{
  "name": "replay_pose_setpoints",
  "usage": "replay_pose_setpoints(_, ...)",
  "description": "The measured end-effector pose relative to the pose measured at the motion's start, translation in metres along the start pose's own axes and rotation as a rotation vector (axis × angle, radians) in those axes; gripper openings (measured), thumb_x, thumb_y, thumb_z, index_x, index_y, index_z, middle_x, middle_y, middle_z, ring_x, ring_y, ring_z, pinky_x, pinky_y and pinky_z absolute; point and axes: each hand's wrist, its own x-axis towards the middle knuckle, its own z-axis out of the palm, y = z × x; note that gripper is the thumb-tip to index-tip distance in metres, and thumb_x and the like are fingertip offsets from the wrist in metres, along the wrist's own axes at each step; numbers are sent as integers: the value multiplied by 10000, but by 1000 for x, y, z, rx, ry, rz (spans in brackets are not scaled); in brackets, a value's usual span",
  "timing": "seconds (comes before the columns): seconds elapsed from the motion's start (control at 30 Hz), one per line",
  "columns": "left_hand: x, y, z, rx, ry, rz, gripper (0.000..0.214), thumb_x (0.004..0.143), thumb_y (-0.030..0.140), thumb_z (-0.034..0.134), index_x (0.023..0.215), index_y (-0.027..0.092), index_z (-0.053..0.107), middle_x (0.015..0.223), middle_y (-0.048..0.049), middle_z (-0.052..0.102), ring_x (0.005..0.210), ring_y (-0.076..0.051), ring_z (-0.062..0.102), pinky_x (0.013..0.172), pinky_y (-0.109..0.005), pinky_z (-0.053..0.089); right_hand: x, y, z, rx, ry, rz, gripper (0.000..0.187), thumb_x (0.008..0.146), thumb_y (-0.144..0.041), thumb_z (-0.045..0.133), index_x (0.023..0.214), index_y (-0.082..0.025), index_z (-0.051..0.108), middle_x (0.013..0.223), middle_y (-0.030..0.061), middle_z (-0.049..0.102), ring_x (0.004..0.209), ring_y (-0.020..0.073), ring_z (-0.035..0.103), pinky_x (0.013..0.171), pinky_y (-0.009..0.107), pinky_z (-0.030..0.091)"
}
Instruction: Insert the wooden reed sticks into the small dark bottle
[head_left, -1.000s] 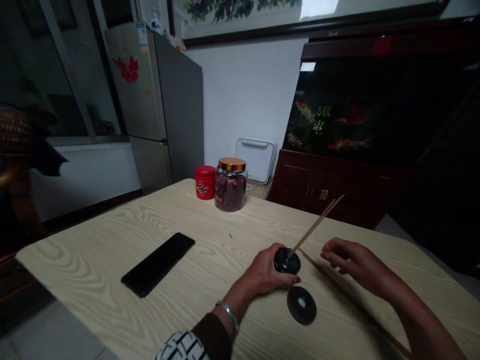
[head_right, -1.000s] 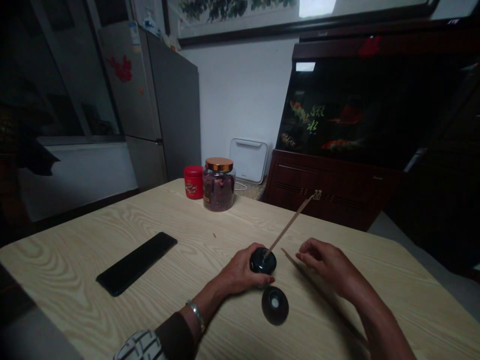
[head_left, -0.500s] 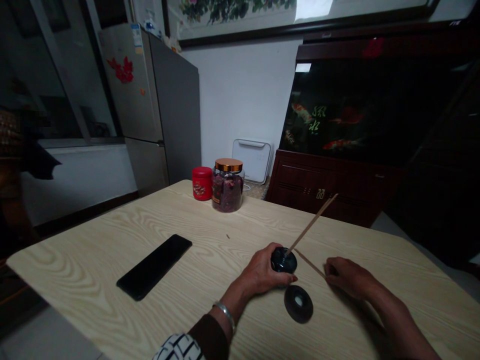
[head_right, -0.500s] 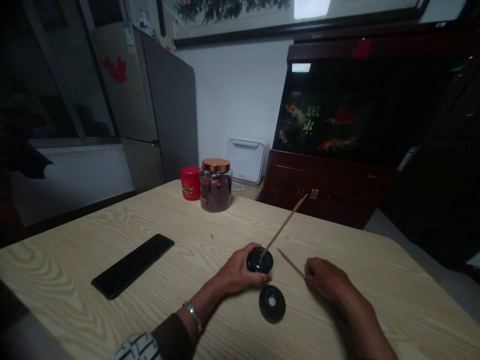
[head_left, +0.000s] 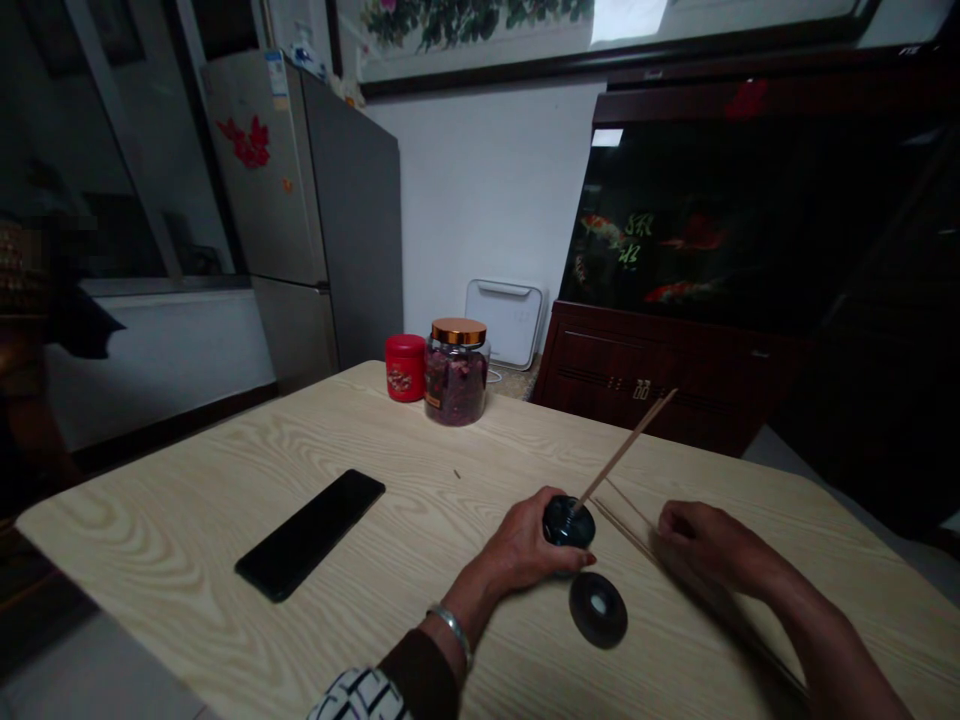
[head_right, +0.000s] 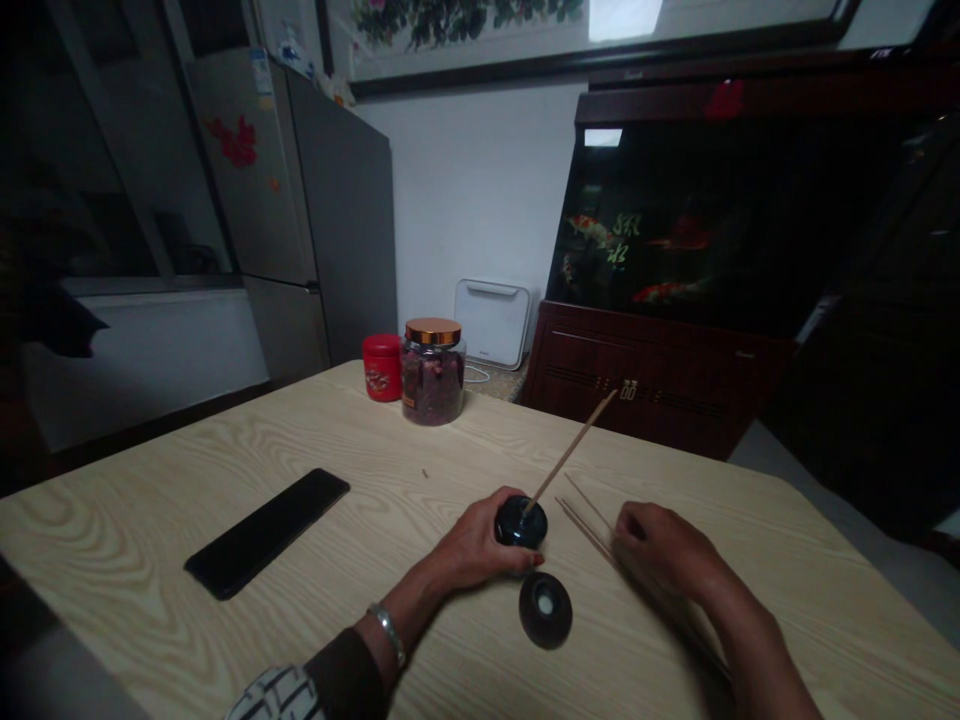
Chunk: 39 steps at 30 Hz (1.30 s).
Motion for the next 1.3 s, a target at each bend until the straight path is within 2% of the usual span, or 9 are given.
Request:
replay_pose_setpoints(0.1, 0, 0, -1, 10, 5, 10, 628, 595, 402, 864, 1130, 188, 615, 975, -31, 681, 873, -193, 603, 725, -256, 447, -8, -17, -27, 281, 235, -83, 188, 794, -397, 627, 749, -215, 641, 695, 16, 645, 647, 176, 565, 580, 282, 417)
replay_pose_setpoints(0.17, 0, 1, -1, 13, 7, 12, 625, 599, 404, 862, 1131, 188, 616, 978, -32, 682, 877, -194, 606, 732, -259, 450, -15, -34, -42, 552, 455, -55, 263, 757, -484, 692, 827, -232, 669, 738, 15, 658, 651, 169, 568, 547, 271, 431)
replay_pose_setpoints(0.27, 0, 1, 0, 17, 10, 7, 635, 598, 410, 859, 1139, 182, 615, 975, -37, 683, 880, -198, 608, 735, -262, 452, -23, -62, -52, 972, 738, 3, 279, 670, -459, 798, 821, -256, 681, 786, 9, 655, 683, 156, 587, 506, 235, 456)
replay_pose_setpoints(0.37, -1, 1, 0, 13, 11, 1, 641, 599, 407, 859, 1147, 181, 614, 981, -38, 682, 882, -197, 607, 733, -259, 452, -27, -85, -50, 1210, 841, -23, 255, 640, -372, 842, 797, -246, 685, 838, 11, 645, 735, 149, 614, 495, 202, 493)
replay_pose_setpoints(0.47, -1, 0, 0, 12, 7, 0, 641, 597, 402, 860, 1148, 186, 614, 982, -34, 681, 880, -196, 607, 729, -257, 452, -26, -97, -42, 1237, 883, -74, 243, 668, -332, 841, 816, -224, 682, 864, 13, 650, 757, 138, 634, 527, 186, 528)
replay_pose_setpoints(0.6, 0, -1, 0, 11, 5, 2, 643, 597, 403, 859, 1149, 186, 612, 979, -33, 682, 874, -194, 606, 723, -255, 452, -21, -101, -30, 1083, 878, -119, 232, 730, -364, 811, 844, -213, 677, 842, 14, 667, 746, 136, 649, 564, 200, 548)
replay_pose_setpoints(0.8, 0, -1, -1, 18, 9, -8, 648, 586, 418, 862, 1140, 190, 616, 983, -30, 680, 874, -196, 607, 720, -255, 453, -20, -110, -16, 937, 778, -176, 218, 789, -397, 759, 878, -219, 668, 822, 8, 679, 730, 140, 639, 613, 246, 568)
replay_pose_setpoints(1.1, -1, 0, -1, 36, 14, 0, 656, 590, 435, 861, 1150, 199, 611, 986, -33, 679, 888, -205, 603, 732, -266, 451, -9, -111, 7, 871, 454, -183, 268, 812, -448, 716, 871, -198, 639, 827, 24, 654, 757, 173, 638, 612, 284, 574)
replay_pose_setpoints(1.3, -1, 0, -2, 30, 9, 6, 665, 593, 429, 865, 1162, 200, 606, 1009, -40, 682, 899, -208, 610, 741, -269, 452, -10, -92, -8, 696, 211, -134, 308, 847, -510, 625, 872, -203, 628, 815, 28, 648, 725, 186, 640, 624, 317, 556)
